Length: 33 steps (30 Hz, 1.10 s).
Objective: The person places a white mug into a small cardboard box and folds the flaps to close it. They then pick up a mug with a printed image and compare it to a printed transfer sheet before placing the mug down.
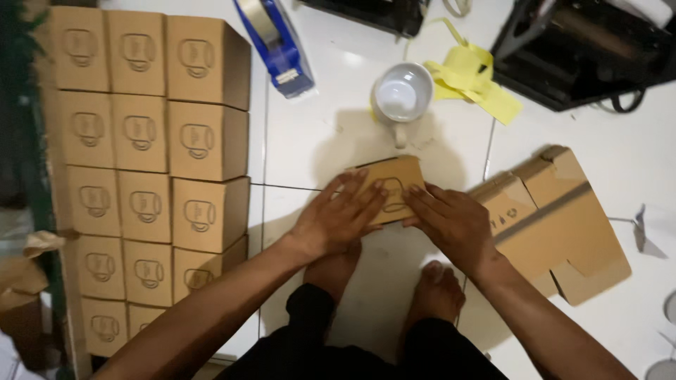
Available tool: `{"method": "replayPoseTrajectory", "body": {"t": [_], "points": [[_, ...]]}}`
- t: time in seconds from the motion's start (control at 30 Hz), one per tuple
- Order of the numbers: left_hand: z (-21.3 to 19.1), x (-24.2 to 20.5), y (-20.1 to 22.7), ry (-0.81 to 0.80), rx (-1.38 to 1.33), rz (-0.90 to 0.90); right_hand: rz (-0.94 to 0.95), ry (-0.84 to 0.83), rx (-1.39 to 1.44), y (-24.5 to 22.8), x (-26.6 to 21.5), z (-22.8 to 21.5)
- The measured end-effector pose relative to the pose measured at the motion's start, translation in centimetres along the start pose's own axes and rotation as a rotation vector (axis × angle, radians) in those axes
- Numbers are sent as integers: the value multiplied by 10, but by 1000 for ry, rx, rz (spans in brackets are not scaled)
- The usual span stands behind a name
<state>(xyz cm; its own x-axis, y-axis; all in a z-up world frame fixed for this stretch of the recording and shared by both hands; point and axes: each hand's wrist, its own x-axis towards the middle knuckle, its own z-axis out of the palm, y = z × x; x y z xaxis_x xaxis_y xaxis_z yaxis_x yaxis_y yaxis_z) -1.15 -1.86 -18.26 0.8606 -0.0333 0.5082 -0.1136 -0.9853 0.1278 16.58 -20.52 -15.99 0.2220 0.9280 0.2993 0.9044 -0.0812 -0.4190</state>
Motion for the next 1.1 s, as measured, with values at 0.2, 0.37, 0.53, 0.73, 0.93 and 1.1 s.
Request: {"method": "replayPoseTrajectory", "body": {"t": [0.2,0.37,0.53,0.73,0.93,1.1], "points": [[-3,-1,8,-2,64,-12,-136,93,16,12,-4,8],[-2,2,5,22,58,12,-259,-6,-64,22,9,-1],[-2,6,7,22,54,0,-313,-41,-67,30,9,-8],[0,-3,12,-84,103,-7,-317,-27,-80,28,0,-2],[7,-4,6,-43,72,3,-278,-98,-33,40,-10,7],[-2,3,9,-53,57,-11,-272,-63,-22,29,2,-3]]}}
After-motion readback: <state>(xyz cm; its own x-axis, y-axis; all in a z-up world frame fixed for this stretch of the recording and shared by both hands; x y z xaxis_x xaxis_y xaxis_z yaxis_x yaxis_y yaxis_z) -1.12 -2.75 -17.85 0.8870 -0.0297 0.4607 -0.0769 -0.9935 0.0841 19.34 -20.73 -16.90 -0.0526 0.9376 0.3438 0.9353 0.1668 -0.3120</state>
